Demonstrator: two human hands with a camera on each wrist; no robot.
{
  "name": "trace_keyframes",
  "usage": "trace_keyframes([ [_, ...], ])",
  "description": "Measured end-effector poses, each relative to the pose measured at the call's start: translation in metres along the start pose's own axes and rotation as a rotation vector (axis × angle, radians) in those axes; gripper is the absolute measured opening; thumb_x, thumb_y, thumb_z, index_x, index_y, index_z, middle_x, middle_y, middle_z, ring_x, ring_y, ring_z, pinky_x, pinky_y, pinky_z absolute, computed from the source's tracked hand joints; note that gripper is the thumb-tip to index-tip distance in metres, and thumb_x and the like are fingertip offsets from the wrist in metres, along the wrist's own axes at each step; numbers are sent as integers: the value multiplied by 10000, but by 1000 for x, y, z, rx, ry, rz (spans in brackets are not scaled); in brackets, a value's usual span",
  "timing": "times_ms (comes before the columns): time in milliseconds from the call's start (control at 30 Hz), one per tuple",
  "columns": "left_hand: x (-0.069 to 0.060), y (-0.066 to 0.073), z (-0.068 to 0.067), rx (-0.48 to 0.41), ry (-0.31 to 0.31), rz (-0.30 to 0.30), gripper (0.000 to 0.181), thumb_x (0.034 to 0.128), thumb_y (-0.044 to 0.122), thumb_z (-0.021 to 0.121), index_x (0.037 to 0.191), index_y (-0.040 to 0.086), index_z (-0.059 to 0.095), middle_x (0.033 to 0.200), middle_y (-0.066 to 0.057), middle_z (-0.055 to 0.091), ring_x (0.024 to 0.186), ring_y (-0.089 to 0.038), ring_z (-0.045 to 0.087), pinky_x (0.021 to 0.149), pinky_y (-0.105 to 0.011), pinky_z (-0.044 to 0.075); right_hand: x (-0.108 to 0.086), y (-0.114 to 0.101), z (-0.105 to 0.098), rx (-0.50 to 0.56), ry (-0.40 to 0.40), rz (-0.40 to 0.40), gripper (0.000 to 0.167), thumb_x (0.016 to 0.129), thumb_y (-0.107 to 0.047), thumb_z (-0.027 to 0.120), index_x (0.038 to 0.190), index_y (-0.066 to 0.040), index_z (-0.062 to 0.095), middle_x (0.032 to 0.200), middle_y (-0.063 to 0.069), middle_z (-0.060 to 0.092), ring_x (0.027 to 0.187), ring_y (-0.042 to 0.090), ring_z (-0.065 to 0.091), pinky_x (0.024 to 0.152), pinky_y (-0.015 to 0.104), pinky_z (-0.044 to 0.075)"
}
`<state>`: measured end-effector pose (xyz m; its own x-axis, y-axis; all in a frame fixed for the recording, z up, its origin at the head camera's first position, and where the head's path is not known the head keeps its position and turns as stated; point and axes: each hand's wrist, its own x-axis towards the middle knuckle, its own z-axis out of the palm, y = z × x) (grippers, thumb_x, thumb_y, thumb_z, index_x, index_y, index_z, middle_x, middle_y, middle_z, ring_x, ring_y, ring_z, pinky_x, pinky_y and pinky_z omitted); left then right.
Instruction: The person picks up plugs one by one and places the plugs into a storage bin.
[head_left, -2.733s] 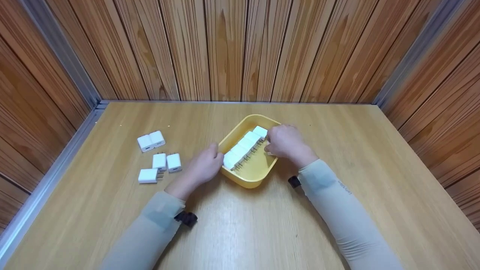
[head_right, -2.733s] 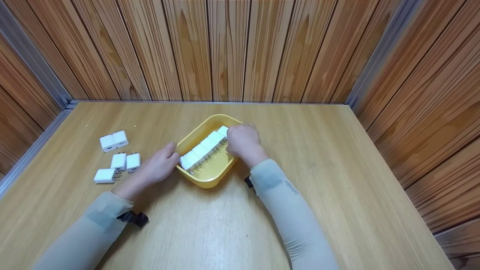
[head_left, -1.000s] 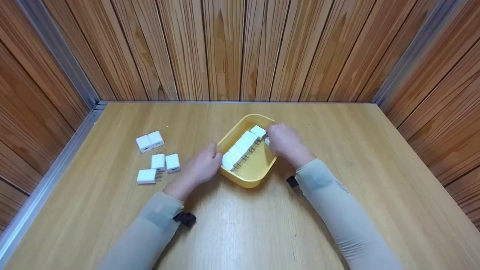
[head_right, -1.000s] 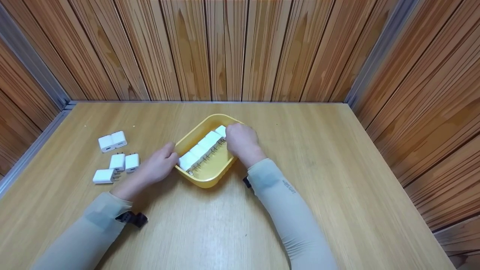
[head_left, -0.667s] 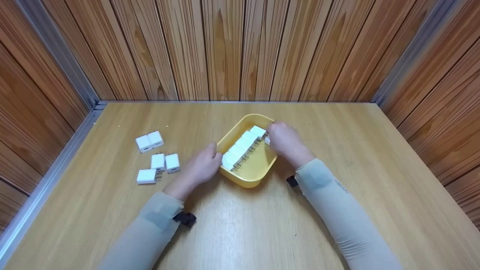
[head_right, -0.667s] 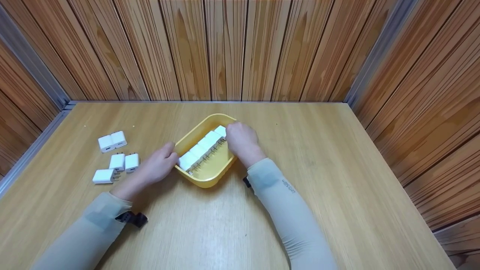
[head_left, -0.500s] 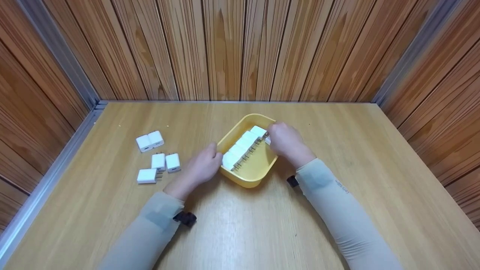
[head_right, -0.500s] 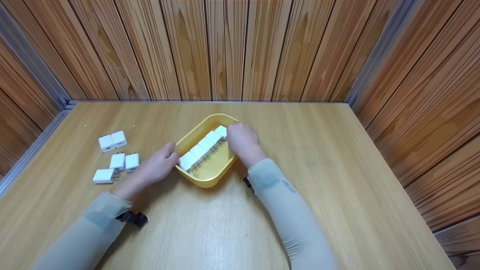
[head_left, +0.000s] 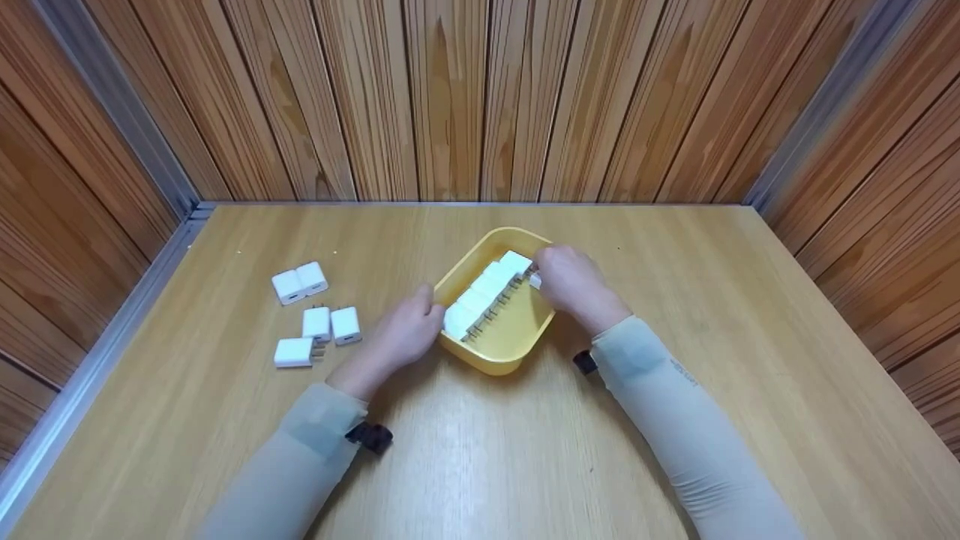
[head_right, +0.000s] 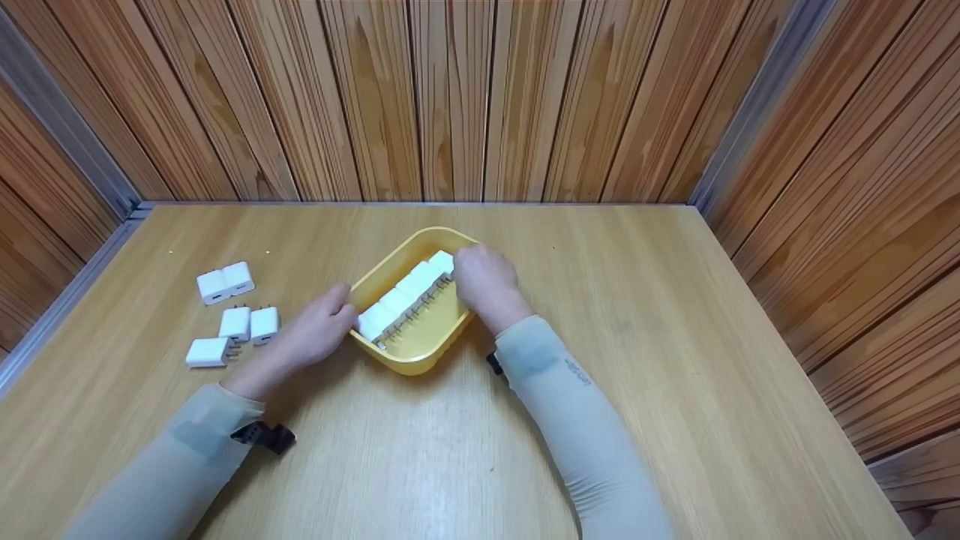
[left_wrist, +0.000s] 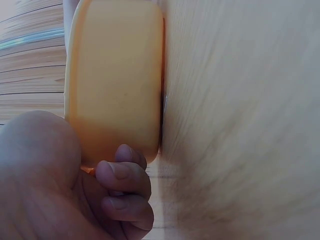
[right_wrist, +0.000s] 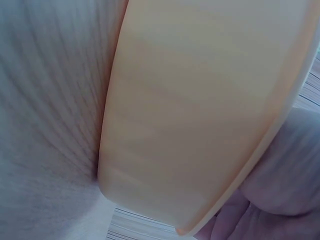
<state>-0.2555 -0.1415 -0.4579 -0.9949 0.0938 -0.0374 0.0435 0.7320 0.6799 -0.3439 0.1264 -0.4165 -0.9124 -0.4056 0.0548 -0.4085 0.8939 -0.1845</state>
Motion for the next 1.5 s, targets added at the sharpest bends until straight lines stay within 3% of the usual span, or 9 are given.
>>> trace_keyframes([
  [233,-1,0,0,-15,-24,-33,300,1133,339,426,1307,131,553,1099,-120,631,923,-293,615,791,-453,502,3,2,0,39,-31,8,309,910,47,680,1201,34,779,1129,201,761,984,373,685,928,540,580],
  [400,0,0,1,-12,-28,-41,347,1134,351,420,1358,123,552,1135,-126,639,956,-301,627,847,-485,526,4,6,-1,64,-4,-12,319,925,7,678,1225,22,787,1172,197,776,1042,386,715,960,558,581],
  [700,-1,0,-1,6,-12,-10,314,1125,326,423,1295,100,560,1069,-146,630,926,-314,611,835,-502,518,7,18,-7,141,234,-56,239,1003,-103,731,1203,13,792,1168,185,778,1094,391,738,955,561,586],
  [800,-1,0,-1,11,-4,2,284,1122,313,420,1239,93,557,1016,-158,616,896,-321,597,808,-497,502,7,24,-6,155,269,-31,245,1034,-159,723,1210,-1,788,1177,164,750,1092,375,719,936,556,587],
  [1200,-1,2,0,-12,-25,-35,318,1131,319,427,1308,96,569,1080,-127,619,920,-289,601,805,-447,489,13,46,-5,319,182,106,372,1082,-286,713,1371,-54,736,1272,128,706,1133,333,657,963,525,541],
  [1500,-1,3,-1,-22,-24,-45,296,1131,317,435,1278,103,576,1060,-121,620,897,-282,600,787,-439,486,16,55,2,385,141,138,319,1093,-277,694,1319,-65,769,1251,128,740,1151,331,655,1008,531,528],
])
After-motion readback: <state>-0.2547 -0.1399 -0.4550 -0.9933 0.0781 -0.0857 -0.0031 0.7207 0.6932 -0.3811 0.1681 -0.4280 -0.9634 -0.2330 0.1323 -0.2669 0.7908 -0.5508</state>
